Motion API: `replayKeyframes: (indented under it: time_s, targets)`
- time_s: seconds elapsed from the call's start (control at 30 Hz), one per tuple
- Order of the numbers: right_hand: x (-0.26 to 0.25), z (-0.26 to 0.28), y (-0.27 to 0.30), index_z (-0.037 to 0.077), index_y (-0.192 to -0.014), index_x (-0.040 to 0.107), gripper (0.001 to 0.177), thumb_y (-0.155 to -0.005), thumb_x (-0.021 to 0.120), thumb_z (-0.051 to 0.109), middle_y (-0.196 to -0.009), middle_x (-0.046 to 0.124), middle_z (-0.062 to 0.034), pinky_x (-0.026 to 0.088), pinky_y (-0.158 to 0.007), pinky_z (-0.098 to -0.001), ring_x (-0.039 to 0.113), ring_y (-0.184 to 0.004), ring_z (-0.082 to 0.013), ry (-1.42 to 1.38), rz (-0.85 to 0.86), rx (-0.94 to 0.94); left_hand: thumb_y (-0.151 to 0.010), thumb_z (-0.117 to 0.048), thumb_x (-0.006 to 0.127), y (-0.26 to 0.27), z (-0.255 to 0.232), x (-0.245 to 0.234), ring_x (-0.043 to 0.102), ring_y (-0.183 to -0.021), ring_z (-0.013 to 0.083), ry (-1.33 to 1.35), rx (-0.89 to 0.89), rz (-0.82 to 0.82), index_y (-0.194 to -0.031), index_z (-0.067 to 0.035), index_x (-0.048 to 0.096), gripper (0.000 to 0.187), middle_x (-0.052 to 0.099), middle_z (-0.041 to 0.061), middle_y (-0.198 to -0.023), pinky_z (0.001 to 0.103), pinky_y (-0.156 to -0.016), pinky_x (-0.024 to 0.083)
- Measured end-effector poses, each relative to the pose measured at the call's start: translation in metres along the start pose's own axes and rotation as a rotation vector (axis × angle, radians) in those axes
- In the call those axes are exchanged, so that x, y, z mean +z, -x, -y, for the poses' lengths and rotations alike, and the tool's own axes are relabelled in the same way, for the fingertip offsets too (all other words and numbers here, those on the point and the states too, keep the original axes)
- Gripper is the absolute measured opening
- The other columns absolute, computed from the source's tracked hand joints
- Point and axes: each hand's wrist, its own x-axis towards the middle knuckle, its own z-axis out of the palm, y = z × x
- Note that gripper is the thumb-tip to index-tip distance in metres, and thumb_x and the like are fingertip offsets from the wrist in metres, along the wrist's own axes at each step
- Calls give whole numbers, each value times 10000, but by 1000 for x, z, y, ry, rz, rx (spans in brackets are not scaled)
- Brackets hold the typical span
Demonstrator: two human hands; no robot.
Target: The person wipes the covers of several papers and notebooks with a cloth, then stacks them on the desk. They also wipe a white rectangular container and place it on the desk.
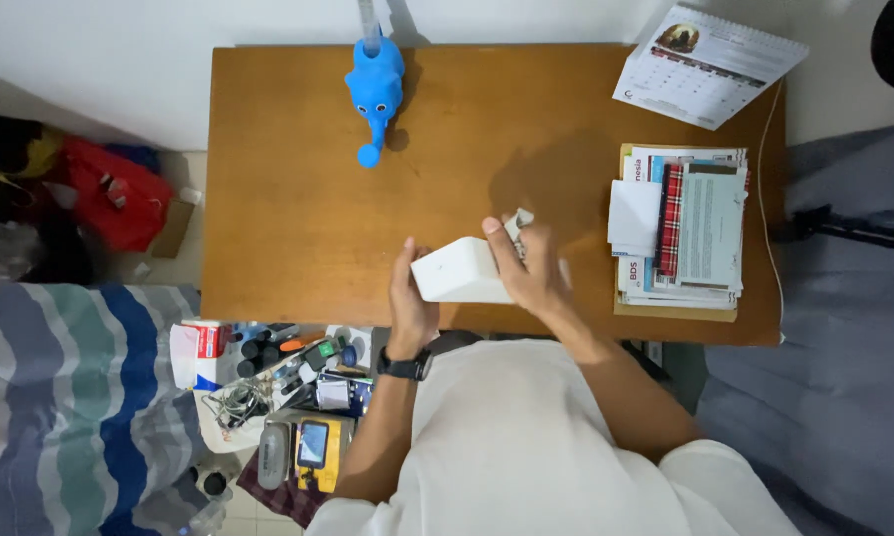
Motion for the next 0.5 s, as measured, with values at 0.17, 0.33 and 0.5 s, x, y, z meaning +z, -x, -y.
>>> replayKeyframes:
  time_s: [0.17, 0.33, 0.5]
  targets:
    - [-9, 53, -7, 101, -602, 548, 463, -1011, 643, 297, -519, 560, -91, 421, -467, -389, 587, -465, -318, 456, 155, -374, -1012, -309, 633, 19, -15, 19, 372, -480, 50, -586, 420, 127, -514, -198, 467, 537, 377, -106, -521, 211, -507, 320]
    - [18, 35, 15, 105, -815, 621, 317, -1022, 518, 321, -780, 570, -73, 473, -662, -419, 628, -717, -319, 595, 22, -681, -965, -205, 650, 14, -4, 12, 263, -505, 50, -574, 554, 23, -505, -202, 375, 537, 302, -100, -503, 229, -516, 215]
    - [-19, 24, -6, 98, -760, 606, 145, -899, 631, 135, -780, 523, -69, 445, -684, -442, 594, -737, -321, 744, -84, -709, -768, -218, 750, 0, -13, -13, 480, -396, 27, -138, 301, -259, -542, -215, 462, 366, 459, -85, -459, 168, -415, 350]
